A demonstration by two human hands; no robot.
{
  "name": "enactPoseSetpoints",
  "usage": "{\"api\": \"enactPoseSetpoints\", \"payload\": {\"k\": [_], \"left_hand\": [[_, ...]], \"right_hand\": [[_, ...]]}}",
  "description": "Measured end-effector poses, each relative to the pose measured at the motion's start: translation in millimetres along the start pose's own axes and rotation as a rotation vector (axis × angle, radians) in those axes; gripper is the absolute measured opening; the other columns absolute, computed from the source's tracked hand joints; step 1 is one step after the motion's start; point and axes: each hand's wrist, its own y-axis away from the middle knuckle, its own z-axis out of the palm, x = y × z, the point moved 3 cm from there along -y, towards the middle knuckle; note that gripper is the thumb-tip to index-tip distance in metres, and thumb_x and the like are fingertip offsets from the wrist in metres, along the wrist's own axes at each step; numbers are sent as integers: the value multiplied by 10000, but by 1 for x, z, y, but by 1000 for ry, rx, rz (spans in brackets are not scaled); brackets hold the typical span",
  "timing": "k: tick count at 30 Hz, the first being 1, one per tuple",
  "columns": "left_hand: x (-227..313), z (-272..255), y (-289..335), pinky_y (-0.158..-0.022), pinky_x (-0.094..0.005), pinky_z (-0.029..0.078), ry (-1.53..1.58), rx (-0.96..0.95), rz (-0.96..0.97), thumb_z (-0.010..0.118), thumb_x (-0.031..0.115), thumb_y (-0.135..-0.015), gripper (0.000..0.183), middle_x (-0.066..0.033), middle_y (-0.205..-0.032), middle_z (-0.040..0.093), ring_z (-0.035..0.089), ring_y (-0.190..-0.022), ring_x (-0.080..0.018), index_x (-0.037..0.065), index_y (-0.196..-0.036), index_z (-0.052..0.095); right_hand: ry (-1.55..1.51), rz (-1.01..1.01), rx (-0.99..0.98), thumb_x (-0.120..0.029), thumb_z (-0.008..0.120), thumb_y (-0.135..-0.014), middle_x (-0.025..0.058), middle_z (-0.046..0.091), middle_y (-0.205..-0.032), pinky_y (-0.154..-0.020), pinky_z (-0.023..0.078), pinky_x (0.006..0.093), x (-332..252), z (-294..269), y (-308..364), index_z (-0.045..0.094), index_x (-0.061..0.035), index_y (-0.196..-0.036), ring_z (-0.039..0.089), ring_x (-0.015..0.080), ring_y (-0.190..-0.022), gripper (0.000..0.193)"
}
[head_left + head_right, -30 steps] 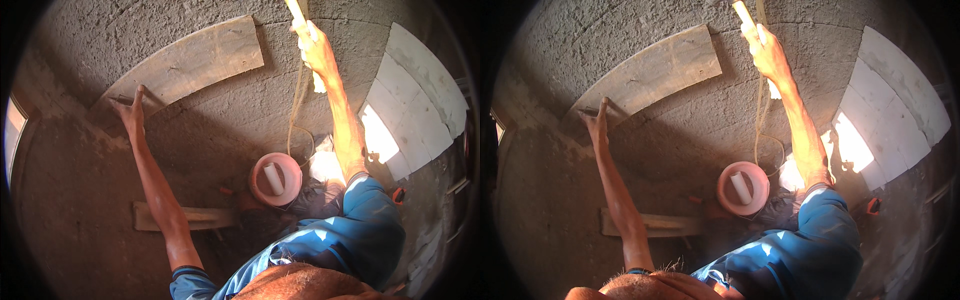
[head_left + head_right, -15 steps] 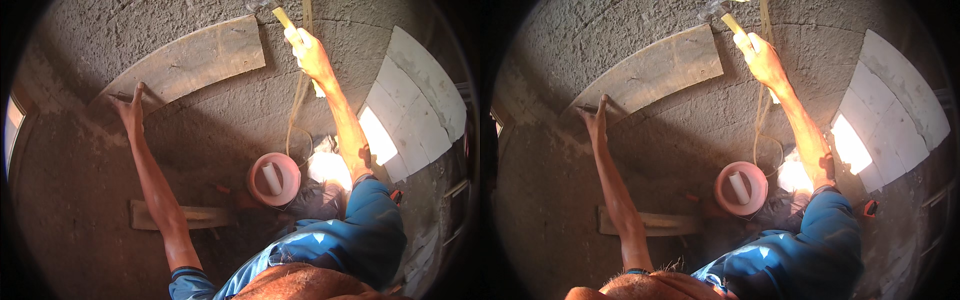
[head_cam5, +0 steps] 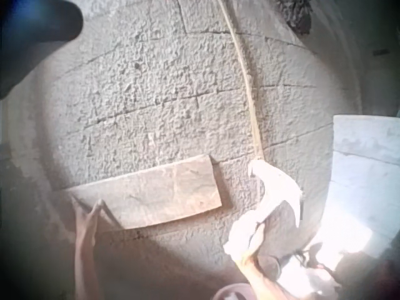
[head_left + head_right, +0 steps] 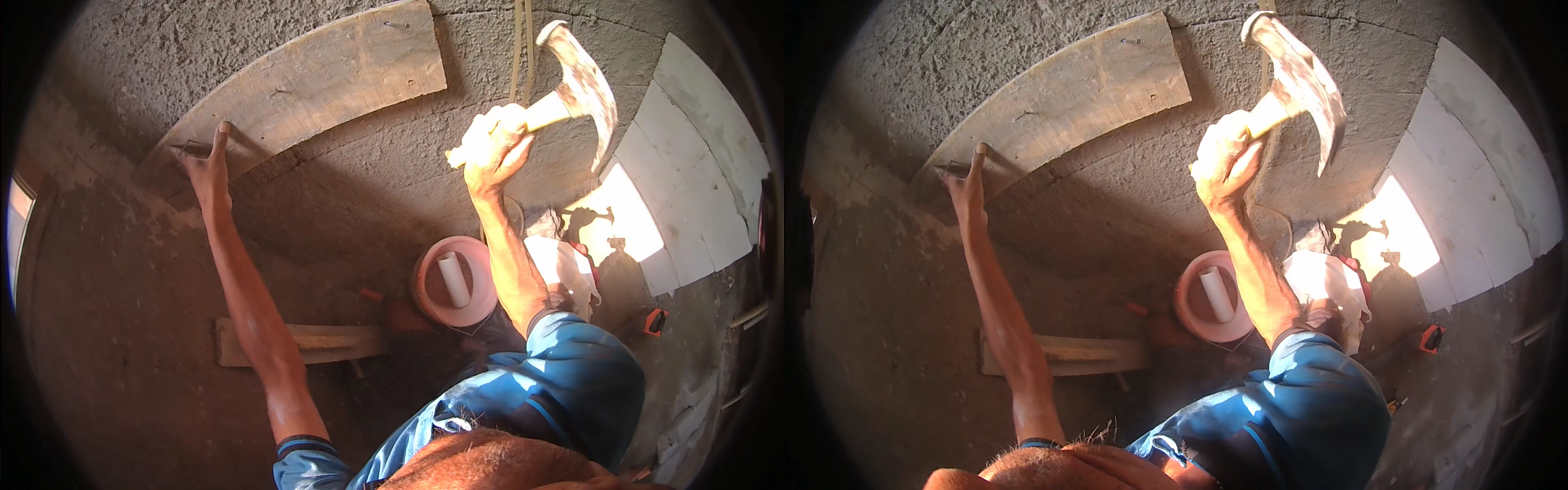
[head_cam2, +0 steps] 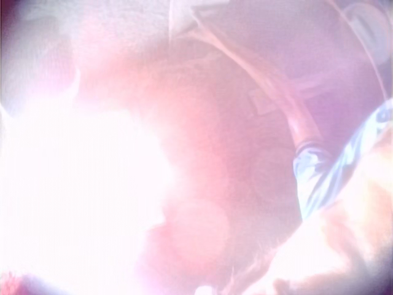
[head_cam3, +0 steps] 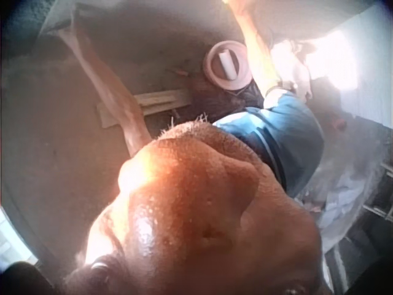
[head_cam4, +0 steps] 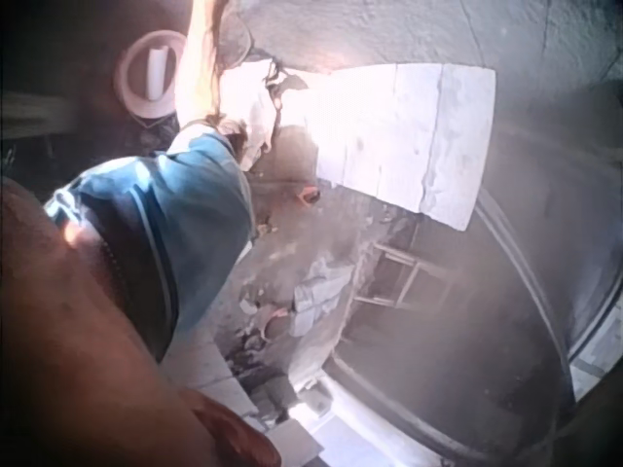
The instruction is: The person measures a curved wall with a tape measure and marks it with a pen. They then pick up a curved wooden plank and a hammer, positioning the plank against the wall and hammering nails into it to secure it in place.
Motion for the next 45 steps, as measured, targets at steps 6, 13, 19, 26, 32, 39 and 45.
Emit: {"api": "enactPoseSetpoints", "payload": {"k": [6,13,19,26,32,39,45], "left_hand": [[-2,5,-5,-1215,-434,184,27,-24,26,832,526,-729,1288,-238,-1599,144,158,-1492,-327,-21,-1553,8],[-2,0,-2,-1215,-449,186,-83,30,-8,828,540,-727,1290,-245,-1599,137,150,-1492,-342,-28,-1551,15],[-4,1,-7,-1222,-438,163,55,-75,25,830,507,-742,1255,-248,-1599,137,147,-1493,-354,-17,-1554,30],[4,8,-8,-1219,-442,163,-22,20,27,832,576,-700,1347,-260,-1599,120,143,-1493,-353,-42,-1544,-16],[-23,-21,1,-1204,-470,224,-6,63,14,833,515,-729,1239,-285,-1567,205,239,-1461,-378,-55,-1539,89],[1,3,8,-1185,-459,278,29,40,62,829,579,-697,1343,-377,-1500,265,275,-1432,-447,-93,-1522,10],[-17,9,-6,-1169,-471,315,32,139,107,836,575,-688,1337,-380,-1482,293,335,-1403,-450,-79,-1527,25]], "right_hand": [[413,-83,7,-346,431,-1062,12,440,-658,-421,372,264,80,38,31,395,-66,-885,416,110,-463,333],[-184,-114,242,-274,433,-1061,13,443,-678,-436,379,239,10,35,15,430,-73,-959,433,94,-498,226],[676,10,-199,-237,522,-1033,76,473,-567,-442,376,342,44,52,15,455,22,-955,504,176,-483,279],[-314,-283,83,-353,421,-1064,22,486,-680,-415,382,270,58,32,16,415,-79,-873,476,129,-486,334],[163,205,-32,-307,492,-1044,17,478,-619,-452,360,301,32,50,22,495,-19,-899,450,131,-504,322],[749,234,-288,-403,445,-1054,49,443,-558,-480,382,344,47,38,2,508,34,-876,442,179,-484,477],[462,-68,-16,-347,462,-1054,89,527,-681,-565,432,340,78,25,5,520,56,-880,497,200,-604,443]]}}
